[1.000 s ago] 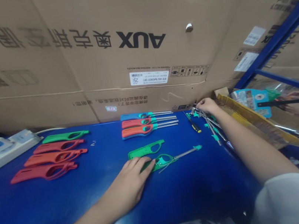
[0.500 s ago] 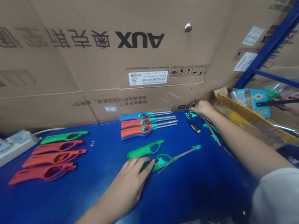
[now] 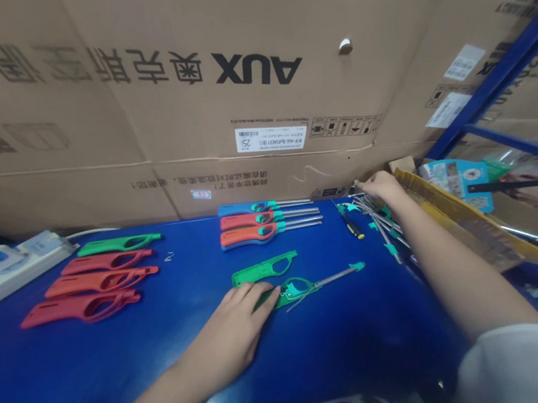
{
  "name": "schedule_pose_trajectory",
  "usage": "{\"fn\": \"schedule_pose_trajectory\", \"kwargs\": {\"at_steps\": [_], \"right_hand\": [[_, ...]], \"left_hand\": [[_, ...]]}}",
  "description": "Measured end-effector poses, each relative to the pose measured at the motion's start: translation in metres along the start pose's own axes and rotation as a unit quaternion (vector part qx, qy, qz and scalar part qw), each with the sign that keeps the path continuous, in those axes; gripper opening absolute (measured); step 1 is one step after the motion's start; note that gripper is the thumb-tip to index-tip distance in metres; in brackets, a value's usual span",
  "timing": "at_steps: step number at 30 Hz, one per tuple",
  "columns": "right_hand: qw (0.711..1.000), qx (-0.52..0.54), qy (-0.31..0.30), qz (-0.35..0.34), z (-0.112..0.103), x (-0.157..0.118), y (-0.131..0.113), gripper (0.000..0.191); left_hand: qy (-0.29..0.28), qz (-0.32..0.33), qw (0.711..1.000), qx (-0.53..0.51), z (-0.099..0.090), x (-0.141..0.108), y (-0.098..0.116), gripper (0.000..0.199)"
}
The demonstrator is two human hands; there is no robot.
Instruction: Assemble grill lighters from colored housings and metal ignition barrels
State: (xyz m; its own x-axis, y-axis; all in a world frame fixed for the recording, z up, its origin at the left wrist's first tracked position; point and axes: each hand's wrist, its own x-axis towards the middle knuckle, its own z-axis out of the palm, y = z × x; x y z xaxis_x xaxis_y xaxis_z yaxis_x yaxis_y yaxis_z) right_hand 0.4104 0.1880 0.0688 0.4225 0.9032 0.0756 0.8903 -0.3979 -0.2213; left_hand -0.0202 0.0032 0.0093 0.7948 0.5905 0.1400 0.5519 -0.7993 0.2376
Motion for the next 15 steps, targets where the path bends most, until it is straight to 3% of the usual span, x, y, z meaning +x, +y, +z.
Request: {"fn": "schedule_pose_trajectory", "kwargs": {"at_steps": [3,8,12,15], "right_hand": [[0.998,-0.003,-0.015,0.066,-0.013,-0.009,0.0,0.032],[0.997,0.026,-0.021,0.064,-0.028,-0.029,-0.009,0.015],[0.991,0.12,-0.048,-0.021,-0.028,-0.07,-0.023,0.02],[0.965,0.22,-0.099,-0.107,-0.017,-0.113,-0.04,0.037]], "left_hand": [[-0.012,0.0,1.0,0.002,-0.001,0.0,0.0,0.067],[-0.013,-0.007,1.0,0.0,-0.001,0.001,0.0,0.064],[-0.016,-0.007,1.0,-0.006,-0.001,0.0,0.0,0.064],[-0.014,-0.015,0.999,-0.025,-0.004,-0.001,0.0,0.062]]}}
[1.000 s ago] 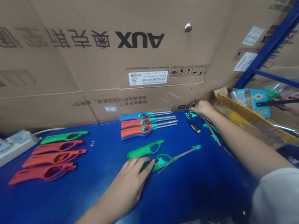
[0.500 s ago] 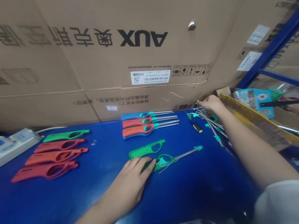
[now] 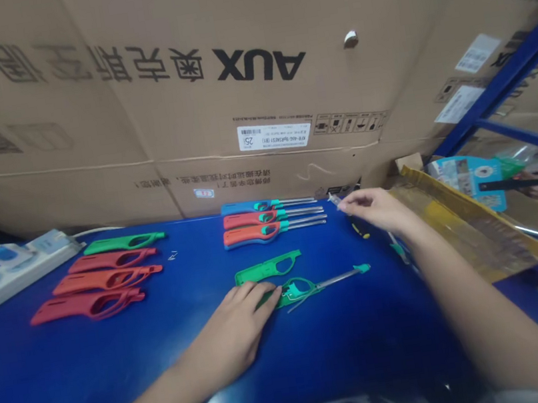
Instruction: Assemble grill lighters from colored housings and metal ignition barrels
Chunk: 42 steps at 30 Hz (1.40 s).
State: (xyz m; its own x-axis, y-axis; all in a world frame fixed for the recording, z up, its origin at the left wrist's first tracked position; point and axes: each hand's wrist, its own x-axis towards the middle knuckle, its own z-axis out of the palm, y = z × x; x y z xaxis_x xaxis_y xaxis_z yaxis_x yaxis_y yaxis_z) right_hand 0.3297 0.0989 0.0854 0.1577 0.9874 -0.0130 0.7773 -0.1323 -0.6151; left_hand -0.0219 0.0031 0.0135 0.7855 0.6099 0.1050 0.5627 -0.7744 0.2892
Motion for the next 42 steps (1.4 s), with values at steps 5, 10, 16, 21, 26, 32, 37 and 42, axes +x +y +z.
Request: {"fn": "schedule_pose_trajectory", "kwargs": {"at_steps": [5,10,16,21,26,32,37,42], "right_hand": [[0.947,0.269,-0.137,-0.11,0.055,-0.06,-0.028,0.045],[0.9,0.324,-0.251,-0.146,0.089,-0.105,-0.05,0.027],[0.905,0.282,-0.245,-0.204,0.103,-0.118,-0.056,0.015],[0.903,0.265,-0.226,-0.251,0.104,-0.115,-0.052,0.013],[0.905,0.257,-0.192,-0.28,0.094,-0.11,-0.051,0.012],[0.916,0.285,-0.169,-0.227,0.095,-0.11,-0.053,0.014],[0.921,0.273,-0.164,-0.225,0.104,-0.111,-0.05,0.014],[0.924,0.262,-0.145,-0.238,0.108,-0.112,-0.048,0.016]], "left_hand": [[0.099,-0.049,0.983,-0.144,-0.006,0.002,0.006,0.052],[0.215,-0.127,0.894,-0.372,-0.004,0.01,0.017,0.039],[0.222,-0.122,0.831,-0.494,-0.003,0.014,0.026,0.021],[0.244,-0.135,0.802,-0.529,-0.005,0.014,0.028,0.016],[0.248,-0.206,0.759,-0.565,-0.003,0.013,0.028,0.013],[0.223,-0.217,0.813,-0.492,-0.001,0.013,0.026,0.014],[0.224,-0.204,0.855,-0.422,0.002,0.011,0.023,0.015],[0.232,-0.183,0.879,-0.375,0.003,0.009,0.022,0.013]]}}
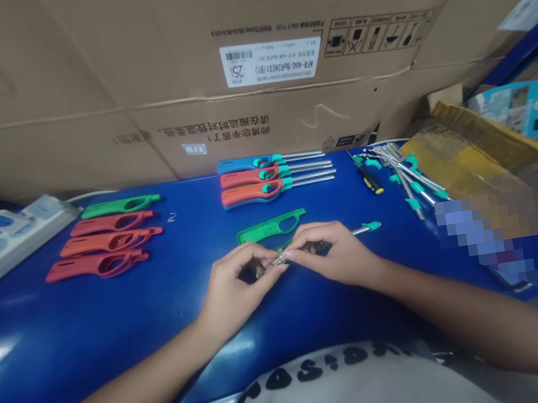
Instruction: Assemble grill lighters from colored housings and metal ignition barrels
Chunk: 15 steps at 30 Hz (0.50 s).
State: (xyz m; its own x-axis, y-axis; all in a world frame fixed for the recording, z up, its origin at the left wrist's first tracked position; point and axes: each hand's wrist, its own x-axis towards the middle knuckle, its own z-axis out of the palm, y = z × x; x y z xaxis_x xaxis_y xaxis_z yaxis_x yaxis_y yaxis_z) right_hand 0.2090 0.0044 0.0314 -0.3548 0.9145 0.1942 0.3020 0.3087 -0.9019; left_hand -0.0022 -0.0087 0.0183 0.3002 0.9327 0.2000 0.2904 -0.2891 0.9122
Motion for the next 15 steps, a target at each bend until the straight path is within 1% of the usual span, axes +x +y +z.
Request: {"fn": "schedule_pose_trajectory", "kwargs": {"at_steps": [3,7,9,12,15], "right_hand": [[1.0,-0.015,0.01,-0.015,0.003,-0.003,0.002,0.019],[0.998,-0.023,0.044,-0.05,0.01,-0.006,0.004,0.019],[0.997,-0.028,0.049,-0.05,0.011,-0.006,0.004,0.019],[0.998,-0.041,0.035,-0.032,0.006,-0.002,0.002,0.017],[0.997,-0.065,0.038,-0.027,-0.008,0.002,-0.001,0.019]], "left_hand": [[0.004,-0.003,1.0,0.012,-0.001,0.0,0.001,0.014],[0.008,-0.013,1.0,0.012,-0.001,0.001,0.001,0.014],[0.013,-0.024,1.0,0.006,0.0,0.001,0.0,0.016],[0.02,-0.043,0.999,0.0,-0.002,0.003,-0.001,0.019],[0.016,-0.057,0.998,0.006,-0.004,0.005,-0.001,0.021]]}}
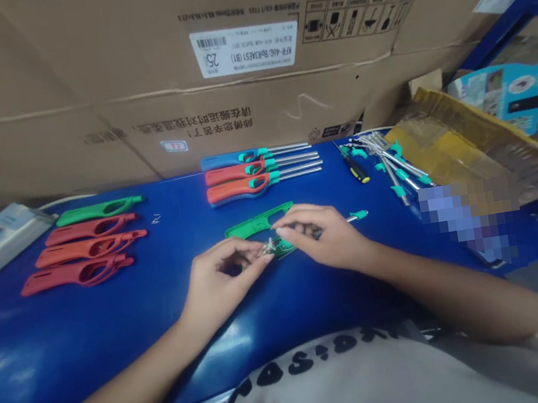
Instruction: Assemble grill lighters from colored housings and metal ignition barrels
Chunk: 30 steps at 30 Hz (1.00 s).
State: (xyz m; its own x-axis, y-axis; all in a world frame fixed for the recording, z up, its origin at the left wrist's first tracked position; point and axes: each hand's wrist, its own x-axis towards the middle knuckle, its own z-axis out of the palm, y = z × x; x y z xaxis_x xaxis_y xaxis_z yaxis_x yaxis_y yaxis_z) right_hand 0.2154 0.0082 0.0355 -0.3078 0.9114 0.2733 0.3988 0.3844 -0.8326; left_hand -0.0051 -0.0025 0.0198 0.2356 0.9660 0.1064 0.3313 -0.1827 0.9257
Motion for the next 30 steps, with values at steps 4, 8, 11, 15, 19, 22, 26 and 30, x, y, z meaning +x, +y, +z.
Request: {"fn": "schedule_pose_trajectory", "kwargs": {"at_steps": [4,8,11,15,19,22,26,30], "right_hand": [[0.994,-0.075,-0.058,-0.051,-0.02,0.001,0.003,0.014],[0.947,-0.222,-0.185,-0.141,-0.024,-0.006,0.011,0.016],[0.906,-0.314,-0.212,-0.188,-0.018,-0.01,0.019,0.02],[0.905,-0.316,-0.21,-0.191,-0.012,-0.01,0.026,0.02],[0.953,-0.19,-0.188,-0.144,-0.014,-0.008,0.025,0.013],[0.979,-0.084,-0.155,-0.102,-0.016,-0.006,0.025,0.009],[0.993,0.008,-0.111,-0.042,-0.015,-0.004,0.028,0.012],[0.98,0.133,-0.122,0.08,-0.012,-0.003,0.031,0.021]], "left_hand": [[-0.014,-0.025,1.0,-0.007,-0.003,0.003,0.001,0.023],[-0.026,-0.048,0.998,-0.021,-0.004,0.005,0.001,0.024],[-0.031,-0.049,0.998,-0.031,-0.003,0.005,0.0,0.024],[-0.049,-0.032,0.997,-0.044,-0.002,0.005,-0.003,0.023],[-0.059,-0.027,0.997,-0.033,-0.001,0.006,-0.006,0.022],[-0.064,-0.025,0.998,-0.01,-0.001,0.006,-0.006,0.022],[-0.063,-0.017,0.998,0.018,-0.002,0.006,-0.005,0.021],[-0.072,-0.002,0.996,0.049,-0.003,0.005,-0.003,0.018]]}}
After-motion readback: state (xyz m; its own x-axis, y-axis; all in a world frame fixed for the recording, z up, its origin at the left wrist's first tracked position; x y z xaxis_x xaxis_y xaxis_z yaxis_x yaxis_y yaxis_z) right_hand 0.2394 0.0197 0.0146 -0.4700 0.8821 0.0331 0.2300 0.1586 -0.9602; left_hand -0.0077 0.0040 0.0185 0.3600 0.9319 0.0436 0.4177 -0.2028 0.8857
